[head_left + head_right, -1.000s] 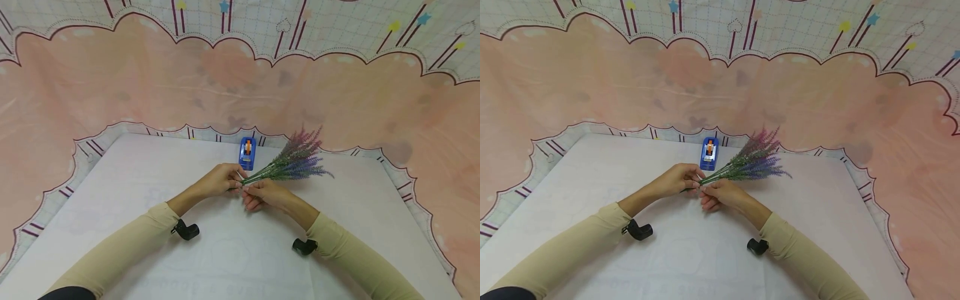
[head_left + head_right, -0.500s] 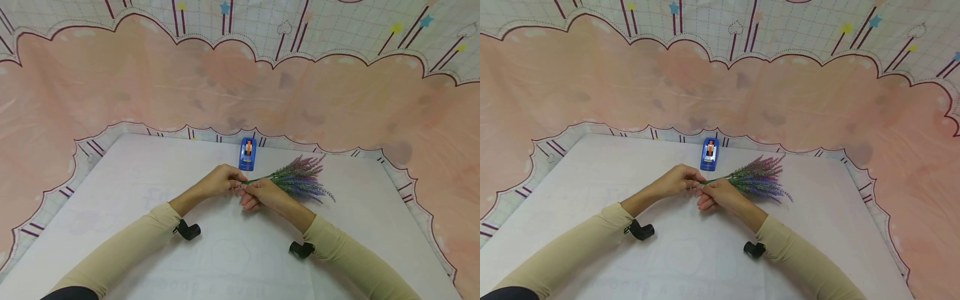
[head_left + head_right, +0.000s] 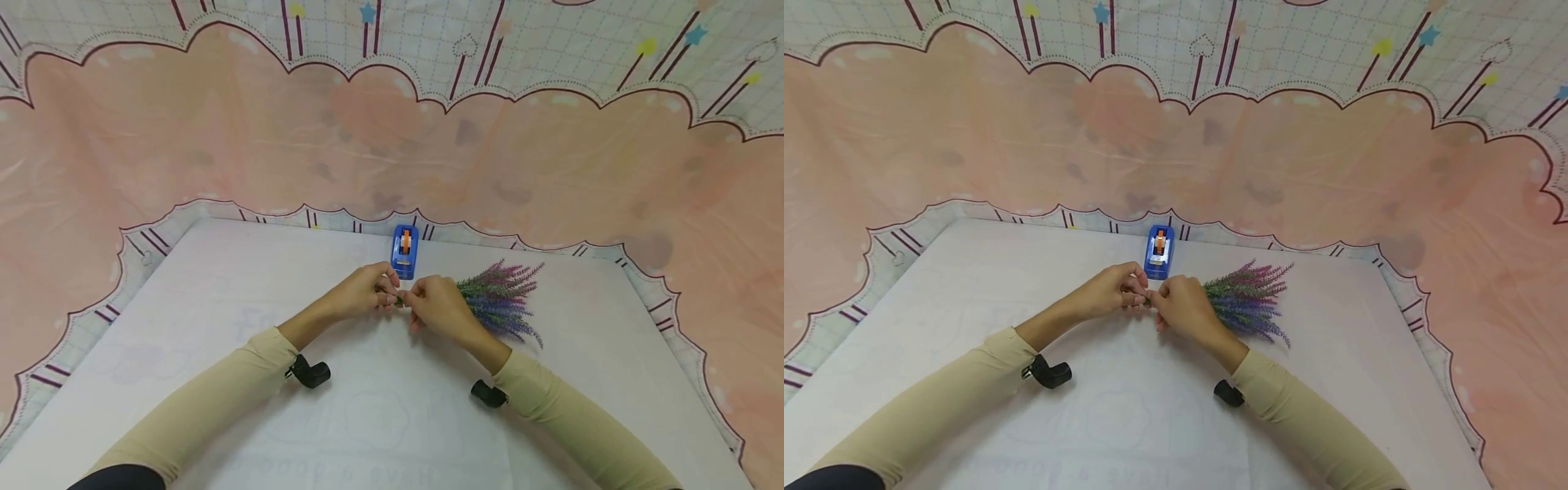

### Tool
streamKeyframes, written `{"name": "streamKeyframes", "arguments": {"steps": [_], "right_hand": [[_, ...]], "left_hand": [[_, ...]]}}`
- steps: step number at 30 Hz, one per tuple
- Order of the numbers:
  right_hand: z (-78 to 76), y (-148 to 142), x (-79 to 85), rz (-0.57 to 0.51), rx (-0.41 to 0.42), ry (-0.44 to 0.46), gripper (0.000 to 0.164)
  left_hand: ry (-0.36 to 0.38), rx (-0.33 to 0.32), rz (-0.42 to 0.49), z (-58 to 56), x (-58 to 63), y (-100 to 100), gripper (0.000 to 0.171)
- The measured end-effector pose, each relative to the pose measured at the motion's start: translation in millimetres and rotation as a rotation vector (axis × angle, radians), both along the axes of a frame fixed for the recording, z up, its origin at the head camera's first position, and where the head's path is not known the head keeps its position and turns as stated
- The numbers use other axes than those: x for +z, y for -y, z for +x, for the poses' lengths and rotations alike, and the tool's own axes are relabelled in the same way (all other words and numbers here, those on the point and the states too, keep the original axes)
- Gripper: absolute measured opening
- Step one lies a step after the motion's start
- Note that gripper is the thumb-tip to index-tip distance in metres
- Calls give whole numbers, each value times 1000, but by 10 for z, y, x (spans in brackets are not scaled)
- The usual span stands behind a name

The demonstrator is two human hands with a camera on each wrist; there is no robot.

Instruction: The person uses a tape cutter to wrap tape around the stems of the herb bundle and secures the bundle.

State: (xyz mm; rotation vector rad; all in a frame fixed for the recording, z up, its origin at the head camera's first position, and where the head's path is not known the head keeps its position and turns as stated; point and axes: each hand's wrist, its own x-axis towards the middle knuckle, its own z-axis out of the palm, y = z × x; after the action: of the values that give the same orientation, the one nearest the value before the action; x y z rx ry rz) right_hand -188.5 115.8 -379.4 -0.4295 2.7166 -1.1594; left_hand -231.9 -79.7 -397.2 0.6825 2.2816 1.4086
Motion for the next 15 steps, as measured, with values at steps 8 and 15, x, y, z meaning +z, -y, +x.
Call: {"name": "streamKeyframes", "arguments": {"steps": [8,15], "right_hand": [[-9,-5,14,124,24,-205,17],[-19,-47,37,110,109,-165,23]], "left_hand": [[34,-3,19,12,23,-7,20],[28,-2,25,11,30,-2,20]]}}
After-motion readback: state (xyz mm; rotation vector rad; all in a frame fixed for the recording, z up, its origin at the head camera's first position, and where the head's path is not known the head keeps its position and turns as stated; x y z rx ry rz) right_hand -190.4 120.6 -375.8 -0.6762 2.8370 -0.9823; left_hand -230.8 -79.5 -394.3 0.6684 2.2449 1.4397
